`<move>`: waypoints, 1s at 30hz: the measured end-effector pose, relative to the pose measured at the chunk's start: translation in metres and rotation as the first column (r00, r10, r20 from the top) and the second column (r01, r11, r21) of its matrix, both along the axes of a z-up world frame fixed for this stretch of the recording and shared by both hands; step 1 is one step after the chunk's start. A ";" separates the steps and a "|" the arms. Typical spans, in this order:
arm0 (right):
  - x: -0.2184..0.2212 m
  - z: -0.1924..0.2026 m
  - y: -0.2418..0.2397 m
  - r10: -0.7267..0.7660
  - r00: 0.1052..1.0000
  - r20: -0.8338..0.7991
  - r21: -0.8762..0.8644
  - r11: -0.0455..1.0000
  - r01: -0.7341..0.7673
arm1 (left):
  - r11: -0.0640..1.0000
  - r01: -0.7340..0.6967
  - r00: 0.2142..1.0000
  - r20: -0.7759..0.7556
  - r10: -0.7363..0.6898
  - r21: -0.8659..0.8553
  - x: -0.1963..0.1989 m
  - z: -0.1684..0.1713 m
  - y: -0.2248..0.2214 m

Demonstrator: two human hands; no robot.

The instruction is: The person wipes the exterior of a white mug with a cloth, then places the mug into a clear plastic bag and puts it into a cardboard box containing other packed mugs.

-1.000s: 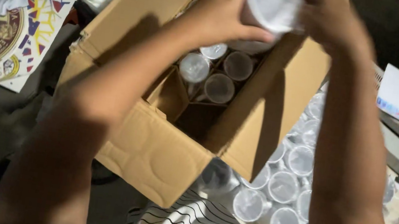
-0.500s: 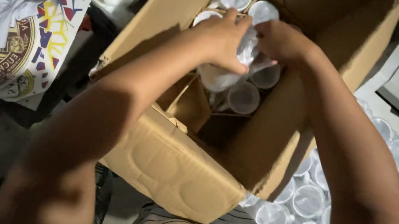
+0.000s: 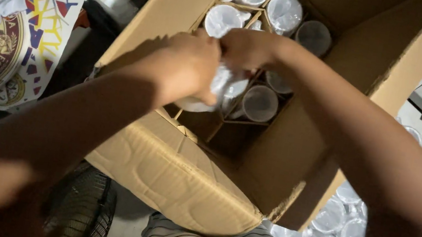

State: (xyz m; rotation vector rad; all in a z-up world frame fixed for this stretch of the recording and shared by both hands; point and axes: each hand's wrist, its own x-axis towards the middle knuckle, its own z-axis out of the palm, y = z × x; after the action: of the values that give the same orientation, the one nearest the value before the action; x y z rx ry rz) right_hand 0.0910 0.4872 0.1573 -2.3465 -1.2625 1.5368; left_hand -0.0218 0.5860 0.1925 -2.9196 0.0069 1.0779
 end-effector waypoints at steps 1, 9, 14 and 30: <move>-0.003 -0.006 0.007 -0.005 1.000 0.000 0.002 1.000 0.005 | 1.000 0.005 1.000 0.000 -0.005 0.002 -0.003 -0.006 0.007; -0.017 -0.063 0.020 -0.008 0.995 -0.099 0.175 0.984 0.026 | 0.983 0.037 0.984 -0.177 -0.005 0.178 -0.015 -0.036 0.021; -0.019 -0.086 0.017 -0.033 0.999 -0.021 0.178 0.983 0.036 | 0.975 0.041 0.969 -0.247 0.015 0.220 -0.004 -0.080 0.019; 0.001 -0.110 0.011 0.230 0.902 0.365 0.152 0.941 -0.302 | 0.993 -0.055 0.989 -0.131 0.069 0.108 -0.021 -0.127 0.031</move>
State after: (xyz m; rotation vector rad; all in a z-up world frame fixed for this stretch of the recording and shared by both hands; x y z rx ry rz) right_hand 0.0922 0.4983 0.0471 -2.4543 -1.7910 1.0067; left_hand -0.0433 0.6167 0.0653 -2.7675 -0.1342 1.2424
